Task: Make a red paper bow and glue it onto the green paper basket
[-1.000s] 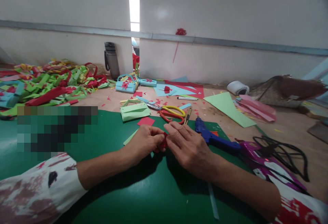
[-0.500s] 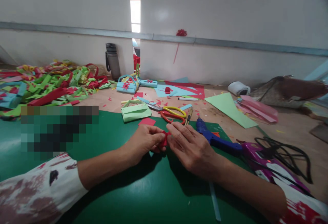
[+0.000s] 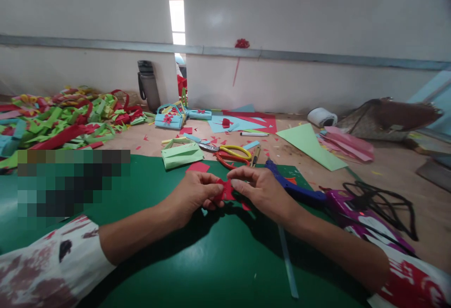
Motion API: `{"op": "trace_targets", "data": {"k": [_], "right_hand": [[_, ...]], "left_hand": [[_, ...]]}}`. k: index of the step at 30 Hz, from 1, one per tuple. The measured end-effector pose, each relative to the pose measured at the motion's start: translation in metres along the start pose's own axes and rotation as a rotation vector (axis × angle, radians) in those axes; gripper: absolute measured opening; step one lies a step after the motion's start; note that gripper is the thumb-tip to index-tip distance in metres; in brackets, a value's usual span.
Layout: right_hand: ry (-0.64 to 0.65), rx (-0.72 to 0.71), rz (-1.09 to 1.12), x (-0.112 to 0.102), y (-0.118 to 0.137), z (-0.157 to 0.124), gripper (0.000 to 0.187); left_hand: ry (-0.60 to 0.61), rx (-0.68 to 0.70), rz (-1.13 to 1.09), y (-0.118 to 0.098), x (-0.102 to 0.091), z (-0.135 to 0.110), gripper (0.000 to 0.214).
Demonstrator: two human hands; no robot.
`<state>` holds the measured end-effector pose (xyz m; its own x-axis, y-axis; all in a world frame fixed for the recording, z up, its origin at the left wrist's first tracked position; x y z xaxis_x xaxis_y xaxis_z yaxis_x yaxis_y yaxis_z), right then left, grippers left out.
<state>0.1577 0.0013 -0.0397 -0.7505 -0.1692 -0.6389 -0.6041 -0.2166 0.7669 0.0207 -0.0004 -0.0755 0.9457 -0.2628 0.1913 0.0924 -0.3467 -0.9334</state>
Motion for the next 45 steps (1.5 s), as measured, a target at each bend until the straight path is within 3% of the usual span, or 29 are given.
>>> {"op": "trace_targets", "data": {"k": [6,30,36,39,45], "right_hand": [[0.091,0.073,0.131,0.010,0.000,0.000,0.006],[0.076,0.044,0.125,0.007,0.009,-0.006,0.010],[0.077,0.011,0.164,0.008,0.005,-0.004,0.009],[0.076,-0.028,0.284,0.009,0.001,-0.001,0.020],[0.080,0.088,0.240,0.010,-0.006,-0.001,0.010]], "left_hand": [[0.012,0.047,0.092,-0.001,0.004,0.000,0.009],[0.033,0.122,0.229,-0.004,0.013,-0.003,0.007],[0.033,0.117,0.159,-0.005,0.012,-0.004,0.008],[0.036,0.100,0.071,-0.004,0.009,-0.002,0.013],[0.024,0.055,-0.090,0.000,0.003,0.000,0.024]]}}
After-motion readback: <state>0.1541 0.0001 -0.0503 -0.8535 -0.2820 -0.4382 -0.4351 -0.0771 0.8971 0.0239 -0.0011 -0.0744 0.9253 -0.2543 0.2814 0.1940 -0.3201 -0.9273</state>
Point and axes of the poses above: each hand's wrist, its own z-axis towards the middle knuckle, its own x-axis out of the palm, y = z × x, the point moved 6 cm from there along z, towards the middle knuckle, and after that the axes turned 6 degrees about -z, right-handed, at the moved point
